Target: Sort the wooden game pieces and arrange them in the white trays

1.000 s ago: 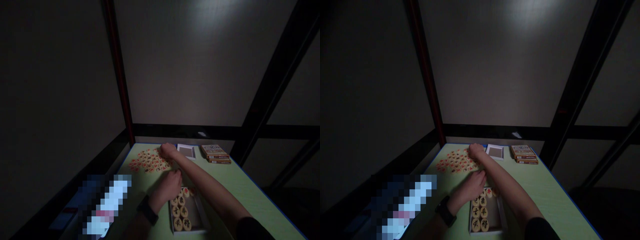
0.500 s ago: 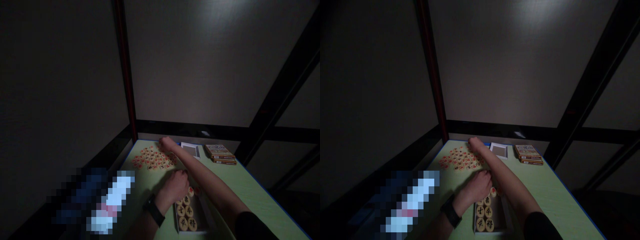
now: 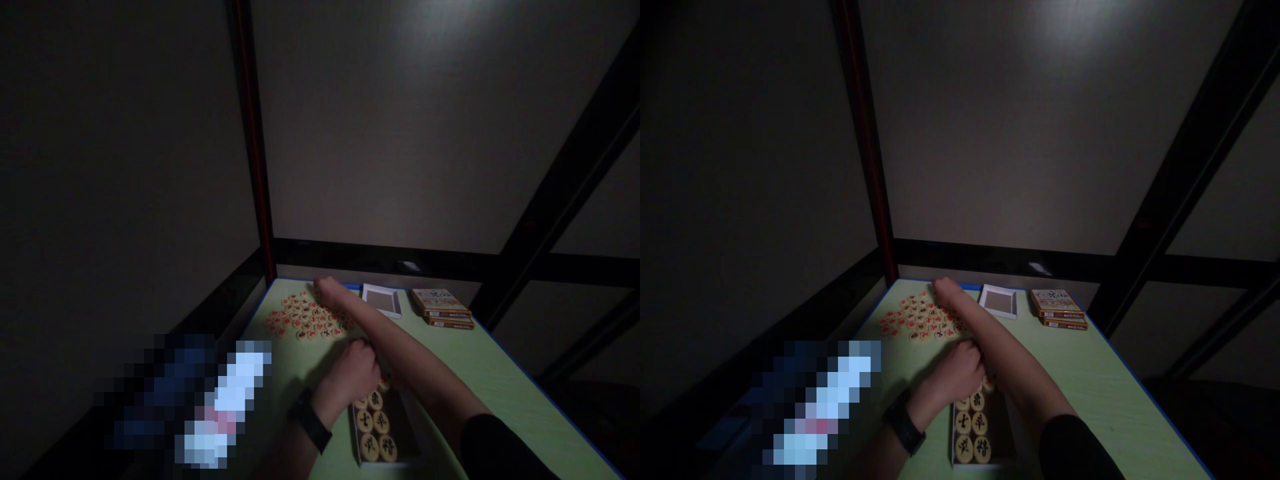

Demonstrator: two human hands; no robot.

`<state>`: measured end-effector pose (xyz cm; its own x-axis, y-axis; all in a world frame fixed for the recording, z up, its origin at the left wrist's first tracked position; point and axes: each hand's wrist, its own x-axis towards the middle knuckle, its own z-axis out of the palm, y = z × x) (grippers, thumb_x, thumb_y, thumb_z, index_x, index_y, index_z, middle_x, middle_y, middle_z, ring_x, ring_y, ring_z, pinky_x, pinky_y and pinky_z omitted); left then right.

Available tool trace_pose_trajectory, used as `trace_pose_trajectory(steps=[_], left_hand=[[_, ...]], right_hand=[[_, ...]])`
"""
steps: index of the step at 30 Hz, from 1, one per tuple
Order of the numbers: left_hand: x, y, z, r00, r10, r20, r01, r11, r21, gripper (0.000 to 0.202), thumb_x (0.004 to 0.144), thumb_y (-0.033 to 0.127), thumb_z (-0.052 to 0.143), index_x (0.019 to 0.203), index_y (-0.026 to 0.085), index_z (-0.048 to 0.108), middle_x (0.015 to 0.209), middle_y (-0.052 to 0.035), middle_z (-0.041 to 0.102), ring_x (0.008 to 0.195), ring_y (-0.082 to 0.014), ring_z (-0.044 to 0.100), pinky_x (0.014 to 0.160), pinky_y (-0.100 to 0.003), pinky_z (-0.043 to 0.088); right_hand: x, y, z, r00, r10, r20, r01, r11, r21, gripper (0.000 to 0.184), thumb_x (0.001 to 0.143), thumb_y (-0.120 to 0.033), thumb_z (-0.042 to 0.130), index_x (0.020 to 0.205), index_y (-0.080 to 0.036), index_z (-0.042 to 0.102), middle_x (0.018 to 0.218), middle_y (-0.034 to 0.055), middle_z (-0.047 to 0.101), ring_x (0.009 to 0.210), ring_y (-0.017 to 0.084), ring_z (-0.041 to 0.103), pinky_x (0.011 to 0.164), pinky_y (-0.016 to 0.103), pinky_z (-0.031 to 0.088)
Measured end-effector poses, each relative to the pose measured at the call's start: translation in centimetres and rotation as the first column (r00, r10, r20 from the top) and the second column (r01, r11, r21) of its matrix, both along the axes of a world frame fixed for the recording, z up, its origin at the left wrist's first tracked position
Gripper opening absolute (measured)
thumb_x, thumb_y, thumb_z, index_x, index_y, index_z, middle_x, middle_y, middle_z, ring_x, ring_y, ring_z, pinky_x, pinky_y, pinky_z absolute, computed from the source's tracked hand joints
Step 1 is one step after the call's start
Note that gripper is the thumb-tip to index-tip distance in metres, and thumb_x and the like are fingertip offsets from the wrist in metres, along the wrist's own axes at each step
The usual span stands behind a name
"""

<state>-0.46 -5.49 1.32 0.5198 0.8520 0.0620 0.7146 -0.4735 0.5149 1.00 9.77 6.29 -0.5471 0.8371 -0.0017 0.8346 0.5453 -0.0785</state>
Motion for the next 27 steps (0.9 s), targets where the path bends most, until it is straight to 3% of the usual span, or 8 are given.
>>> trace_pose_trajectory(steps=[4, 7, 8, 11, 13, 15, 19, 27], left_hand=[[-0.1, 0.5, 0.2, 0.988, 0.15, 0.019, -0.151, 0.988, 0.045, 0.028, 0.092, 0.017, 0.036, 0.096, 0.015, 0.064, 0.108, -0.0134, 0.069, 0.104, -0.0251, 0.062, 0.097, -0.04, 0.047], [-0.1, 1.5, 0.2, 0.937, 0.275, 0.214, -0.271, 0.961, -0.046, 0.023, 0.091, 0.017, 0.039, 0.087, 0.019, 0.062, 0.095, -0.0071, 0.07, 0.094, -0.021, 0.064, 0.09, -0.037, 0.049], [0.0, 1.9, 0.1, 0.891, 0.332, 0.31, -0.308, 0.943, -0.124, 0.022, 0.091, 0.016, 0.04, 0.087, 0.019, 0.062, 0.091, -0.0057, 0.07, 0.091, -0.02, 0.064, 0.087, -0.036, 0.051], [0.0, 2.6, 0.2, 0.617, 0.503, 0.606, -0.268, 0.857, -0.439, 0.023, 0.095, 0.022, 0.038, 0.095, 0.017, 0.06, 0.089, -0.0062, 0.069, 0.082, -0.0172, 0.066, 0.074, -0.031, 0.053], [0.0, 2.4, 0.4, 0.418, 0.512, 0.75, -0.064, 0.841, -0.538, 0.024, 0.097, 0.032, 0.044, 0.101, 0.015, 0.06, 0.094, -0.0089, 0.069, 0.082, -0.0162, 0.066, 0.075, -0.03, 0.054], [0.1, 1.8, 0.6, 0.301, 0.453, 0.839, 0.151, 0.846, -0.511, 0.032, 0.091, 0.043, 0.057, 0.105, 0.015, 0.061, 0.101, -0.0109, 0.069, 0.088, -0.0164, 0.066, 0.081, -0.031, 0.053], [0.3, 0.5, 0.7, 0.295, 0.372, 0.88, 0.308, 0.835, -0.456, 0.043, 0.077, 0.047, 0.075, 0.102, 0.014, 0.065, 0.106, -0.0101, 0.067, 0.092, -0.0163, 0.064, 0.085, -0.031, 0.051], [0.0, 0.6, 0.3, 0.317, 0.401, 0.859, 0.282, 0.825, -0.489, 0.043, 0.074, 0.051, 0.076, 0.092, 0.015, 0.064, 0.09, -0.0044, 0.065, 0.077, -0.0109, 0.061, 0.072, -0.024, 0.046]], right_hand=[[1.8, -0.9, 1.6, 0.995, 0.035, -0.089, -0.032, 0.999, 0.038, 0.048, 0.083, -0.012, 0.063, 0.13, -0.012, 0.055, 0.108, 0.0144, 0.072, 0.102, 0.023, 0.067, 0.082, 0.025, 0.046], [5.1, -3.1, 2.4, 0.979, 0.076, -0.189, -0.061, 0.995, 0.085, 0.046, 0.085, -0.009, 0.057, 0.13, -0.015, 0.053, 0.099, 0.0074, 0.073, 0.094, 0.017, 0.067, 0.082, 0.024, 0.045], [6.5, -4.1, 2.5, 0.947, 0.112, -0.302, -0.08, 0.99, 0.116, 0.042, 0.084, -0.01, 0.057, 0.126, -0.015, 0.055, 0.096, 0.0065, 0.073, 0.089, 0.017, 0.067, 0.081, 0.025, 0.046], [11.0, -7.8, 1.8, 0.816, 0.146, -0.559, -0.067, 0.985, 0.161, 0.032, 0.084, -0.015, 0.06, 0.116, -0.019, 0.058, 0.093, 0.0047, 0.072, 0.086, 0.018, 0.068, 0.081, 0.029, 0.05], [13.3, -10.4, 0.8, 0.722, 0.138, -0.678, -0.038, 0.986, 0.161, 0.028, 0.087, -0.022, 0.059, 0.115, -0.02, 0.057, 0.097, 0.0062, 0.072, 0.09, 0.019, 0.069, 0.084, 0.032, 0.052], [14.8, -12.9, -0.4, 0.657, 0.121, -0.744, -0.004, 0.988, 0.157, 0.026, 0.089, -0.028, 0.059, 0.114, -0.02, 0.058, 0.105, 0.0089, 0.071, 0.095, 0.021, 0.069, 0.085, 0.034, 0.053], [15.3, -16.1, -2.3, 0.64, 0.097, -0.762, 0.083, 0.977, 0.194, 0.024, 0.093, -0.034, 0.055, 0.113, -0.021, 0.06, 0.106, 0.0102, 0.072, 0.097, 0.022, 0.068, 0.087, 0.036, 0.054], [16.3, -17.0, -3.5, 0.629, 0.201, -0.751, 0.106, 0.935, 0.339, 0.024, 0.095, -0.027, 0.053, 0.116, -0.022, 0.063, 0.111, 0.0113, 0.072, 0.104, 0.023, 0.067, 0.093, 0.037, 0.053]])
